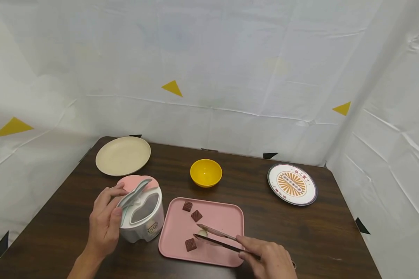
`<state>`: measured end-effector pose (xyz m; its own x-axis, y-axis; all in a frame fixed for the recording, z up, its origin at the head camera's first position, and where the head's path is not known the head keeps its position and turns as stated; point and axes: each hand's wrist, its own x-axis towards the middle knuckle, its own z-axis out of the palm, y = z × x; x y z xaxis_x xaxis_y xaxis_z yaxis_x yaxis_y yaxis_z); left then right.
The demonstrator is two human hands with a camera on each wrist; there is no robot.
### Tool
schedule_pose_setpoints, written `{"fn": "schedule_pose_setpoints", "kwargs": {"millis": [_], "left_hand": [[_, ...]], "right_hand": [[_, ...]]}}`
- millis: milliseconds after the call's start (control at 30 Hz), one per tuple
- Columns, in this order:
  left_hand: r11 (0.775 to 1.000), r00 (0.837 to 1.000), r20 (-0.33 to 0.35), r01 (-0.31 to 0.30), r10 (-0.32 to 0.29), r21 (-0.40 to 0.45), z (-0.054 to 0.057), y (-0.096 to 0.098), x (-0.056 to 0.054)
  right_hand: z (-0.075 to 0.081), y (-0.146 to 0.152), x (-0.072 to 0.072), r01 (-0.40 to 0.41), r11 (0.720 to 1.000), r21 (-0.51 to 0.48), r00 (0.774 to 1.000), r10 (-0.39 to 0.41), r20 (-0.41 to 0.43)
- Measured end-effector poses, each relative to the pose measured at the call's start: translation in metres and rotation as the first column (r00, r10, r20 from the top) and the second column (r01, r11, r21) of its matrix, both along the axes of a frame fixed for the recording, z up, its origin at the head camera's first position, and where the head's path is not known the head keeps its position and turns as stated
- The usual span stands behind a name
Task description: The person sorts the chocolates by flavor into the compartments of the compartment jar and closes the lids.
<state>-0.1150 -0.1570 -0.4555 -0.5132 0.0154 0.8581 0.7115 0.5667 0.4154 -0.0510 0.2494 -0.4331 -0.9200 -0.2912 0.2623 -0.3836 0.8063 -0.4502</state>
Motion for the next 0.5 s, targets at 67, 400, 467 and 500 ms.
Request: {"fn": "schedule_pose_setpoints", "kwargs": {"millis": [67, 400, 467, 500], "left_hand": [[1.0, 1.0, -0.005, 0.0, 0.0, 0.004, 0.0, 0.0, 0.0], [1.0, 1.0, 0.006, -0.005, 0.005, 0.006, -0.001, -0.001, 0.0], [1.0, 1.0, 0.009, -0.005, 0.005, 0.005, -0.001, 0.0, 0.0], [1.0, 1.0, 0.01, -0.003, 0.003, 0.006, -0.001, 0.0, 0.0]], "right_hand": [[0.003, -0.003, -0.002, -0.028, 0.999, -0.015, 0.993, 0.027, -0.114], [0.033, -0.044, -0.013, -0.24, 0.957, -0.163, 0.912, 0.164, -0.376], [0.037, -0.056, -0.015, -0.255, 0.95, -0.177, 0.908, 0.173, -0.382], [0.038, -0.062, -0.016, -0.259, 0.949, -0.181, 0.905, 0.173, -0.389]]}}
